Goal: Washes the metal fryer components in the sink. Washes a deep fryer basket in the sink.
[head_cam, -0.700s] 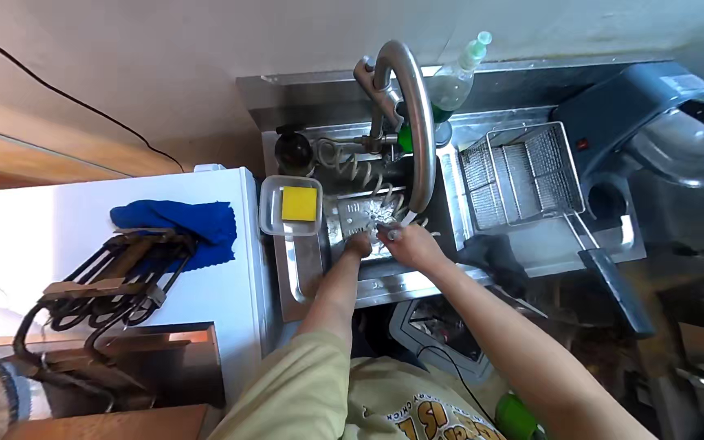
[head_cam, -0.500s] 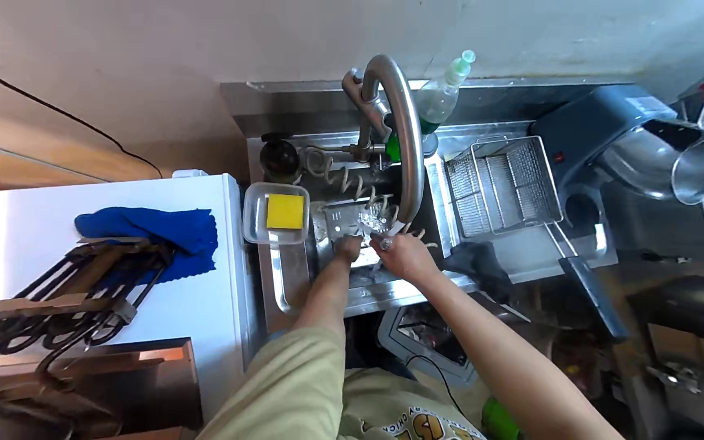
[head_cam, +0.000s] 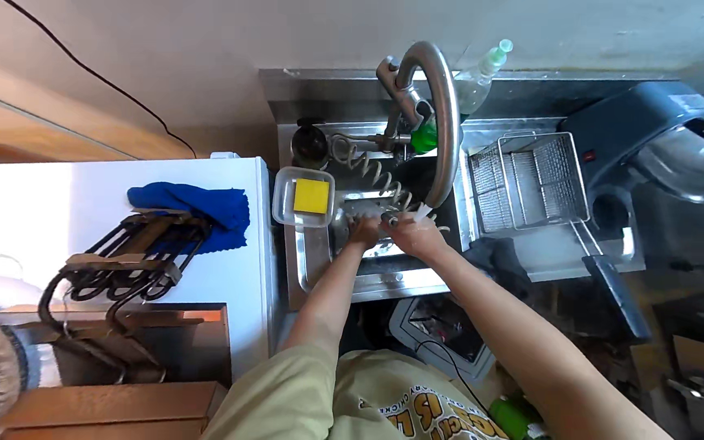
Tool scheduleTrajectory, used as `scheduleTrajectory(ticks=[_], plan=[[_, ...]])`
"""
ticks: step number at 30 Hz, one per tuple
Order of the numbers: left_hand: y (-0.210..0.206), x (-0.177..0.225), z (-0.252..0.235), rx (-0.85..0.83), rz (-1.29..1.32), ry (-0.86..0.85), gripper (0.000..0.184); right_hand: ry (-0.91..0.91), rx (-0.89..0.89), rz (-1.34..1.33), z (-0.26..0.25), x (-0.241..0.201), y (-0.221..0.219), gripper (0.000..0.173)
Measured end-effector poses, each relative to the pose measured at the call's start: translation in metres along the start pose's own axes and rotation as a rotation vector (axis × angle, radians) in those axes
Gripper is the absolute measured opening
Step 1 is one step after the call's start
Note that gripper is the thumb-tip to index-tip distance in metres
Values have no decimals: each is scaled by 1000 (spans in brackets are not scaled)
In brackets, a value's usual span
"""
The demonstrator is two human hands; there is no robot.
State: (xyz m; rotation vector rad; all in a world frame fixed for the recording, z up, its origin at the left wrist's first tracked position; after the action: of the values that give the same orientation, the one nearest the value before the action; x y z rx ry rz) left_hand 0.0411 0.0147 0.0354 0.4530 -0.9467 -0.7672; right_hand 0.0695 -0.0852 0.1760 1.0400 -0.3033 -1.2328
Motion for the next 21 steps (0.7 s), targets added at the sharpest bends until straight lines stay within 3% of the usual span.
scheduleTrajectory(ticks=[6,9,12,16,19,21], plan=[[-7,-2,-2,57,-39,-56,32,9,12,-18,1,-1,-3,41],[-5,-3,-1,129,55,-37,42,0,-19,-31,-5,-8,-7,44],[2,4,5,206,133,36,46,3,-44,-52,-15,-11,-8,44],[-7,10,-6,280,-26,119,45,35,14,-66,-26,-13,-3,42],[2,7,-10,300,0,228,37,9,-17,-4,-31,-13,8,46],[8,-4,-12,353,84,341,47,-9,-9,-55,-35,-10,14,44]])
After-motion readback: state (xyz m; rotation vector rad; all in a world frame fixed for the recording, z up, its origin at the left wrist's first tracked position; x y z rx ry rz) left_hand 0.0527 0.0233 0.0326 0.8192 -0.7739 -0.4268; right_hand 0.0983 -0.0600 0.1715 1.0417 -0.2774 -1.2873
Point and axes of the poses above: each hand's wrist, its own z-axis away from the middle knuckle, its own y-axis out of the back of the hand, x = y × z, the point moved 4 cm from there along -z, towards the middle knuckle, and after that the axes turned 5 degrees about y, right-handed, at the moved point
